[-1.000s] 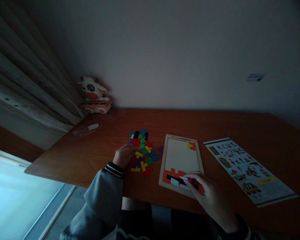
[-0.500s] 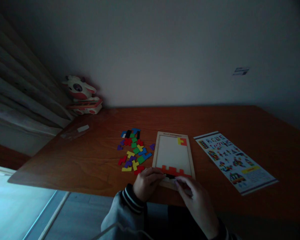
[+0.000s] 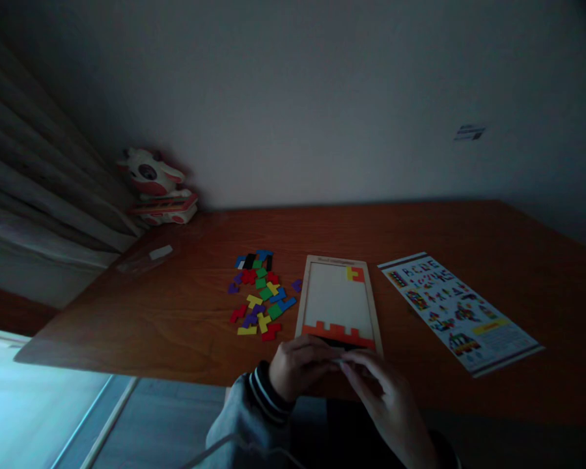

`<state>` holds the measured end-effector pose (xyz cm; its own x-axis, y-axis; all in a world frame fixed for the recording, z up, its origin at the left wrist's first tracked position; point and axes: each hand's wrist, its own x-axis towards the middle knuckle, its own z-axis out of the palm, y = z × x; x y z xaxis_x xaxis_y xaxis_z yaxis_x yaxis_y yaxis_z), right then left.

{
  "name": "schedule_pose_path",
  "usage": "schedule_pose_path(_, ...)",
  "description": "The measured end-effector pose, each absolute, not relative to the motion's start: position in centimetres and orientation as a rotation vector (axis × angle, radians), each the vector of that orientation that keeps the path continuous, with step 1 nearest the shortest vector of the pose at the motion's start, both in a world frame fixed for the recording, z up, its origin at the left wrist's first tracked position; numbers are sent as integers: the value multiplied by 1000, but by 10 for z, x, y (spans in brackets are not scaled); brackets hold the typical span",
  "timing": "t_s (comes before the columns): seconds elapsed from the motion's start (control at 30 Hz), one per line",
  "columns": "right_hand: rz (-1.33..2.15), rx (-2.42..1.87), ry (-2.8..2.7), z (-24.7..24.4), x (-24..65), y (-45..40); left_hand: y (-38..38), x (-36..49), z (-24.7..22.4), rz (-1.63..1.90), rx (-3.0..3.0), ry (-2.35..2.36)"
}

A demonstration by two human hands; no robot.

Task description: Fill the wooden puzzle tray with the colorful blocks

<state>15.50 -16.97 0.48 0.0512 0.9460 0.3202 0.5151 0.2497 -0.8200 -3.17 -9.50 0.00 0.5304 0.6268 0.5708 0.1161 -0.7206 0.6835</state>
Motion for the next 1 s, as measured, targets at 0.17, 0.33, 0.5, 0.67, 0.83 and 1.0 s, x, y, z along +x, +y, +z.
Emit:
schedule_pose_path(0.17, 528, -1519, -1470, -2, 179, -170, -93, -37, -4, 1192, 2234, 644)
schedule_pose_path(0.33, 450, -1572, -1542, -6, 189, -166, -90, -45, -1, 1172, 2341, 725)
schedule_pose_path(0.5, 388, -1570, -1611, -10, 180, -162, -90, -48, 1, 1190, 2386, 748)
schedule_pose_path(0.67, 231, -1550, -1730, -15, 181, -165, -88, -55, -3, 1189, 2391, 846)
schedule_pose_path(0.83, 3, -1514, -1878, -19, 183, -172, -87, -63, -10, 926, 2672, 912)
schedule_pose_path(1.0, -92, -1497, -1948, -22, 183, -174, -89, -62, -15, 662, 2844, 995)
